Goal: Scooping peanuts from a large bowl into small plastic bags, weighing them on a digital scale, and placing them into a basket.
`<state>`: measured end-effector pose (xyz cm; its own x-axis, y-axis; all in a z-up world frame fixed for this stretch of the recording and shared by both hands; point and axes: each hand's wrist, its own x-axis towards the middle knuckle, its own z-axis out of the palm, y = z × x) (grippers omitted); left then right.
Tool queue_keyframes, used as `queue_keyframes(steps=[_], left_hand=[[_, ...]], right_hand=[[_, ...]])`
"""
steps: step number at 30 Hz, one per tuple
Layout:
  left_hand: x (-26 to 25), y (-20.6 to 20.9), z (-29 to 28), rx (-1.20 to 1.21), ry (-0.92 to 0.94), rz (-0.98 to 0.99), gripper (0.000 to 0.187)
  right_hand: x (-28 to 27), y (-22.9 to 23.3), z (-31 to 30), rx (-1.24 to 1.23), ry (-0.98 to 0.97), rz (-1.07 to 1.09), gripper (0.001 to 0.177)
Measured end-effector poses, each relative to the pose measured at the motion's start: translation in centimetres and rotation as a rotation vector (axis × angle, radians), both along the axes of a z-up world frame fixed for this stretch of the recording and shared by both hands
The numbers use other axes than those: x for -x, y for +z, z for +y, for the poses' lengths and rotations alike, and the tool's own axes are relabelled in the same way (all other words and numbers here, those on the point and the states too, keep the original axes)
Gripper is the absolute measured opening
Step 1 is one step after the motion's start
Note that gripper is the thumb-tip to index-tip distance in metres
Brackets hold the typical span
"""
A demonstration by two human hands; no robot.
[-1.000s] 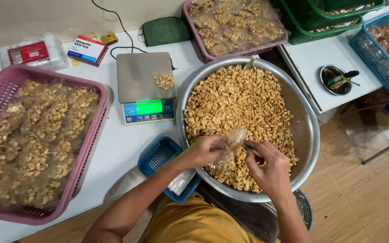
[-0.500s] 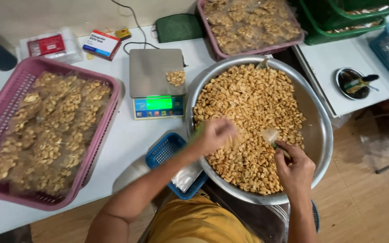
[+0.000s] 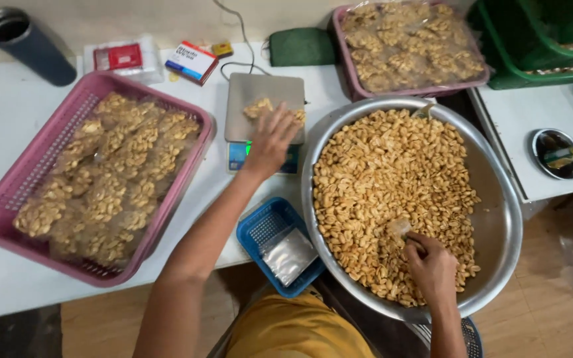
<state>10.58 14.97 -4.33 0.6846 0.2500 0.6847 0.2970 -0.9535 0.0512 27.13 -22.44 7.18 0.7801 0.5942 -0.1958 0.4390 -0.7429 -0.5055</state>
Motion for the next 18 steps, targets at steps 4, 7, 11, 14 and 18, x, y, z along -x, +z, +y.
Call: queue_keyframes(steps=[4, 7, 11, 14, 18], left_hand=[[0.1, 2.6, -0.1, 0.189, 0.004, -0.205, 0.008], [3.3, 3.6, 1.3, 0.592, 0.074, -0.387, 0.006], [12.9, 9.4, -0.2, 0.783, 0.218, -0.391, 0.014], [20.2, 11.2, -3.7, 0.539, 0.500, -0.302, 0.023], [23.8, 10.1, -7.6, 0.273, 0.655, -0.076, 0.014]], right_hand=[[-2.1, -2.1, -1.5, 0.107, 0.041, -0.053, 0.036], [-4.0, -4.6, -3.2, -0.015, 0.082, -0.105, 0.032], [-4.9, -4.9, -4.0, 0.101, 0.046, -0.239, 0.038], [-5.2, -5.4, -4.6, 0.106, 0.019, -0.236, 0.037], [-6.2, -6.8, -5.4, 0.173, 0.058, -0.251, 0.037]])
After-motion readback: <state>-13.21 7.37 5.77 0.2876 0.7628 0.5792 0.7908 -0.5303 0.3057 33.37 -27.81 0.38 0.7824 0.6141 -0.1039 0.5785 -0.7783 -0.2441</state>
